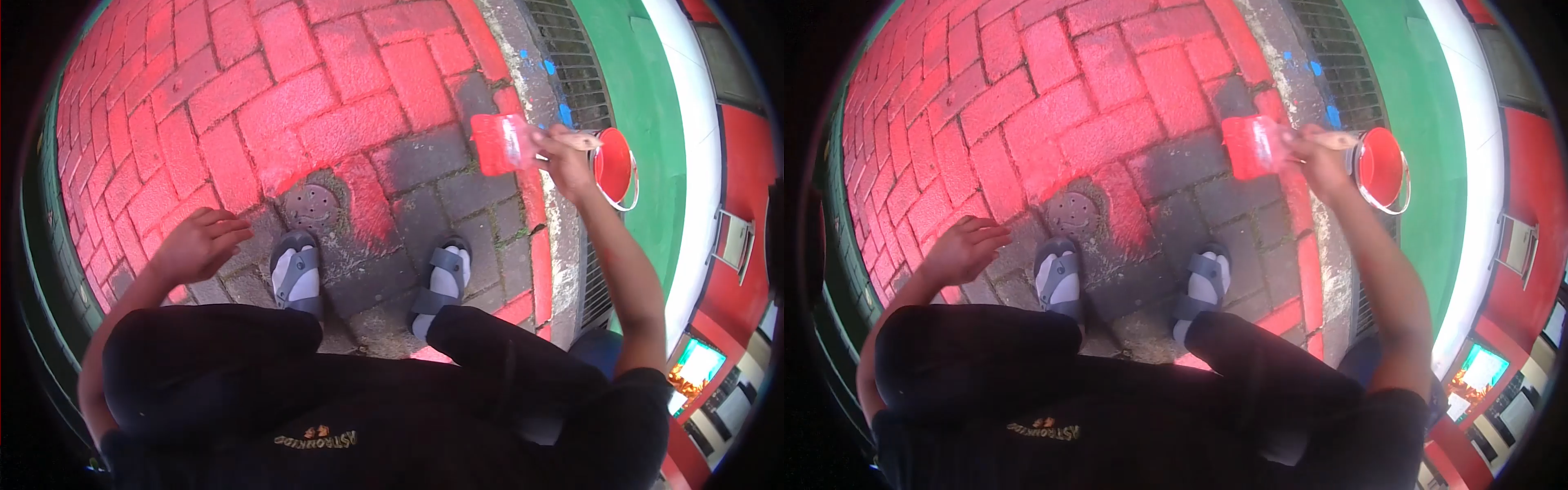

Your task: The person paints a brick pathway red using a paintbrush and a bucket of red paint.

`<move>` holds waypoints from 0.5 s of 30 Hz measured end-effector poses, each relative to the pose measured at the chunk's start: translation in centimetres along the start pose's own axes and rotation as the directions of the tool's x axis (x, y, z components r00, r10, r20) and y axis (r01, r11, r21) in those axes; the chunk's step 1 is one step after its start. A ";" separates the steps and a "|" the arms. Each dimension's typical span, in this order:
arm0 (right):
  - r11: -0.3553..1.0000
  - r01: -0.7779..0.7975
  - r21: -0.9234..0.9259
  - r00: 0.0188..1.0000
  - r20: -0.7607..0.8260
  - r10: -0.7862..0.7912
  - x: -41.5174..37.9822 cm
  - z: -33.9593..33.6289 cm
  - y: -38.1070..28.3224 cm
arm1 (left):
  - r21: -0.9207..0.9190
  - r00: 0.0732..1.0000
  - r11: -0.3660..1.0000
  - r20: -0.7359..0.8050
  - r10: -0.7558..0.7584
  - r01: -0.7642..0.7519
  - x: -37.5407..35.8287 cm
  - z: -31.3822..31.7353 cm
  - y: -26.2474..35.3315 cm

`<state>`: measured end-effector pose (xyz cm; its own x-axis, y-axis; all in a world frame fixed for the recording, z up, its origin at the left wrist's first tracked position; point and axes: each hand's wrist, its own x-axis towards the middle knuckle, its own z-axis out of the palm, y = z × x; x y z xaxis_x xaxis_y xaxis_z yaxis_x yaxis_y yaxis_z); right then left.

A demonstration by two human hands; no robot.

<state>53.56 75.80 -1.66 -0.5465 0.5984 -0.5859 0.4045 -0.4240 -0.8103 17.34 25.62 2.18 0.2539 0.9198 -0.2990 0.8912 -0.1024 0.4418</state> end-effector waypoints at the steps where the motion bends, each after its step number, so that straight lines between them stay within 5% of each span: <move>1: 0.980 0.075 -0.183 0.997 0.010 -0.074 0.8 1.0 1.8 | -0.057 0.996 0.997 -0.075 -0.053 0.049 -0.1 1.4 0.2; 2: 0.921 0.152 -0.358 0.988 0.034 -0.149 1.8 2.0 3.7 | -0.057 0.996 0.997 -0.074 -0.047 0.043 -0.3 2.7 0.3; 3: 0.695 0.489 -0.527 0.854 0.125 -0.506 3.0 3.7 6.8 | -0.128 0.992 0.990 -0.103 -0.077 0.064 -0.3 3.8 0.3; 4: 0.330 0.701 -0.632 0.600 0.273 -0.752 3.7 5.9 9.6 | -0.199 0.987 0.977 -0.125 -0.105 0.079 -0.2 5.0 0.4; 6: 0.313 0.444 -0.840 0.681 0.090 -0.726 1.1 11.0 12.5 | -0.207 0.987 0.977 -0.141 -0.078 0.048 0.4 8.0 -0.2; 11: 0.230 0.610 -0.759 0.642 0.302 -0.705 -5.6 18.6 13.9 | -0.373 0.969 0.928 -0.231 -0.081 -0.012 3.2 10.9 0.8; 13: 0.533 0.606 -0.590 0.795 0.423 -0.436 -7.2 19.4 11.7 | -0.407 0.973 0.913 -0.205 -0.105 0.013 2.6 11.8 0.5; 14: 0.536 0.600 -0.594 0.799 0.407 -0.442 -5.9 18.7 12.7 | -0.443 0.971 0.895 -0.187 -0.151 0.054 2.3 12.2 0.2; 15: 0.635 0.675 -0.377 0.737 0.383 -0.556 -3.1 17.3 14.2 | -0.426 0.969 0.904 -0.203 -0.144 0.045 2.0 12.6 -0.2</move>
<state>48.31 56.18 -11.55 -0.9091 0.4163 0.0148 0.1642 0.3909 -0.9057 22.45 22.74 -9.14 0.0415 0.9825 -0.1814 0.6570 0.1100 0.7459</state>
